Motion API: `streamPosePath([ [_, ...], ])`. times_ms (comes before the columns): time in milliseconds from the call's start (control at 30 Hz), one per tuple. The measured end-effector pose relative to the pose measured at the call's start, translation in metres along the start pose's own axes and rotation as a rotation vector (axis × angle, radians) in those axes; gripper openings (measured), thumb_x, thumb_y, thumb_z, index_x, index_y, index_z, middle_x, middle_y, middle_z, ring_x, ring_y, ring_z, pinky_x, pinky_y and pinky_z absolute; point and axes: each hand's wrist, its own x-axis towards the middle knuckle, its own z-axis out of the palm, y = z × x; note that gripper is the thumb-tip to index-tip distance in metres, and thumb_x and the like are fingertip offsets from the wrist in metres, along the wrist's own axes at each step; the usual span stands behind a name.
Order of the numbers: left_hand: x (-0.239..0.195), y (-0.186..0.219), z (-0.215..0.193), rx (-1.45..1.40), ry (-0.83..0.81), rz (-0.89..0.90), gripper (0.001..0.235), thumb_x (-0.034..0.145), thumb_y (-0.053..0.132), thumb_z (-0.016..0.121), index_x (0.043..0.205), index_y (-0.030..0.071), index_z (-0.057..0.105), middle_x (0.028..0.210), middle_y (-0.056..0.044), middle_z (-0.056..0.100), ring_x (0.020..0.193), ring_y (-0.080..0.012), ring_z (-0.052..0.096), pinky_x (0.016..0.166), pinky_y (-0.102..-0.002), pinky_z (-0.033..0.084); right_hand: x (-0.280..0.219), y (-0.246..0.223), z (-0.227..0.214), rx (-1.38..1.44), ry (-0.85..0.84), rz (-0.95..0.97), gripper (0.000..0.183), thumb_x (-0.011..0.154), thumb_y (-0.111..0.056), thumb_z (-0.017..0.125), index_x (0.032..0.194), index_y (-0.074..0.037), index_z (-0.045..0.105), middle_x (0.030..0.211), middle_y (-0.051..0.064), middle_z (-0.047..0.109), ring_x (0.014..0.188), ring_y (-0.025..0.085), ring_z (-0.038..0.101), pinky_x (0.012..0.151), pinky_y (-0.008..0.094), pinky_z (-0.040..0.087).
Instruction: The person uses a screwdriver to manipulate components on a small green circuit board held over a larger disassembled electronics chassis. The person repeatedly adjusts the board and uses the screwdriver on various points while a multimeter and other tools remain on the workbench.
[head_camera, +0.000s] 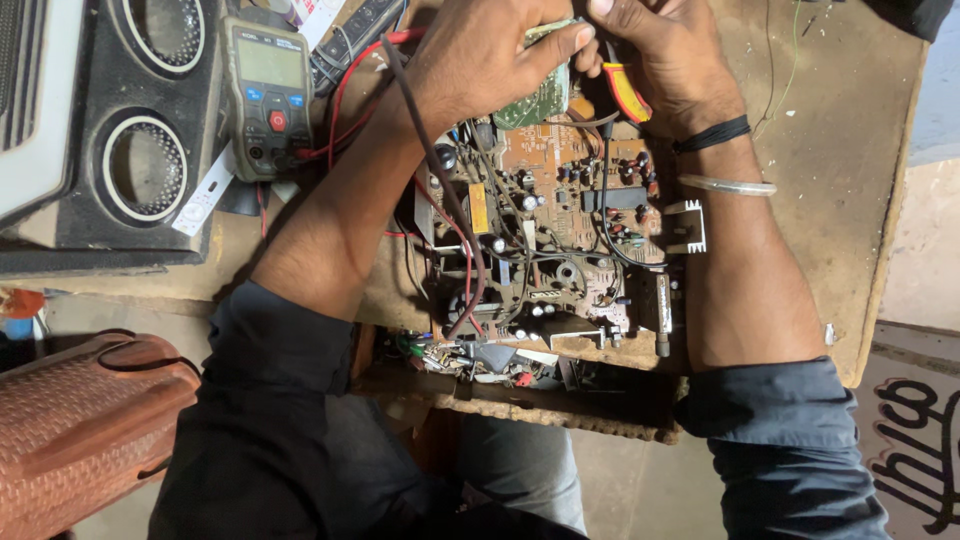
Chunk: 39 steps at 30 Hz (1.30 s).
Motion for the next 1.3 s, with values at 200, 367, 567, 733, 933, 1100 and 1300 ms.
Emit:
streamPosePath([
  [200, -0.001, -0.003, 0.001, -0.008, 0.002, 0.001, 0.024, 0.113, 0.023, 0.062, 0.100, 0.008, 0.076, 0.091, -0.004, 0.076, 0.080, -0.0200, 0.072, 0.071, -0.036, 0.054, 0.000, 0.001, -0.002, 0.010, -0.004, 0.007, 0.010, 0.113, -0.009, 0.072, 0.113, 0.000, 0.067, 0.096, 0.009, 0.071, 0.079, 0.017, 0.071, 0.071, 0.029, 0.058],
  [367, 0.001, -0.002, 0.002, 0.012, 0.008, -0.017, 0.023, 0.111, 0.026, 0.066, 0.099, 0.010, 0.078, 0.089, -0.005, 0.076, 0.077, -0.0203, 0.072, 0.069, -0.037, 0.054, 0.000, 0.002, -0.001, 0.028, 0.018, -0.010, 0.008, 0.112, -0.006, 0.071, 0.112, 0.001, 0.068, 0.095, 0.009, 0.071, 0.079, 0.017, 0.071, 0.070, 0.030, 0.058],
  [567, 0.001, 0.004, 0.000, 0.040, 0.017, -0.022, 0.019, 0.107, 0.028, 0.073, 0.099, 0.012, 0.079, 0.087, -0.005, 0.076, 0.076, -0.0210, 0.072, 0.068, -0.037, 0.054, -0.001, 0.000, 0.000, 0.031, 0.049, -0.005, 0.005, 0.108, -0.001, 0.071, 0.110, 0.002, 0.067, 0.093, 0.010, 0.069, 0.075, 0.019, 0.070, 0.069, 0.031, 0.059],
  [733, 0.000, 0.006, 0.000, 0.044, 0.005, -0.077, 0.018, 0.105, 0.028, 0.074, 0.098, 0.012, 0.079, 0.084, -0.005, 0.075, 0.072, -0.0205, 0.071, 0.065, -0.037, 0.053, -0.003, -0.001, 0.002, 0.100, 0.083, 0.006, 0.006, 0.104, 0.002, 0.070, 0.110, 0.003, 0.067, 0.098, 0.010, 0.070, 0.076, 0.019, 0.071, 0.068, 0.032, 0.060],
  [933, -0.002, 0.000, 0.001, -0.028, 0.004, -0.045, 0.020, 0.109, 0.026, 0.068, 0.099, 0.011, 0.077, 0.088, -0.004, 0.076, 0.077, -0.0185, 0.072, 0.069, -0.036, 0.054, -0.001, 0.001, 0.000, 0.022, -0.015, -0.017, 0.008, 0.112, -0.005, 0.073, 0.112, 0.000, 0.068, 0.091, 0.010, 0.070, 0.075, 0.017, 0.071, 0.067, 0.029, 0.057],
  [1100, -0.002, -0.006, 0.005, -0.019, 0.006, -0.033, 0.026, 0.111, 0.029, 0.065, 0.098, 0.010, 0.078, 0.089, -0.004, 0.076, 0.078, -0.0198, 0.072, 0.068, -0.037, 0.053, -0.001, 0.002, -0.002, 0.016, -0.061, -0.037, 0.015, 0.115, -0.009, 0.074, 0.106, 0.001, 0.069, 0.090, 0.009, 0.071, 0.076, 0.015, 0.070, 0.069, 0.027, 0.055],
  [1300, -0.002, -0.010, 0.005, 0.012, 0.023, -0.015, 0.028, 0.109, 0.031, 0.066, 0.096, 0.010, 0.079, 0.086, -0.005, 0.075, 0.074, -0.0207, 0.070, 0.066, -0.038, 0.052, 0.002, 0.001, -0.001, -0.088, -0.057, -0.079, 0.017, 0.113, -0.013, 0.076, 0.102, -0.001, 0.070, 0.085, 0.008, 0.072, 0.071, 0.014, 0.068, 0.065, 0.026, 0.055],
])
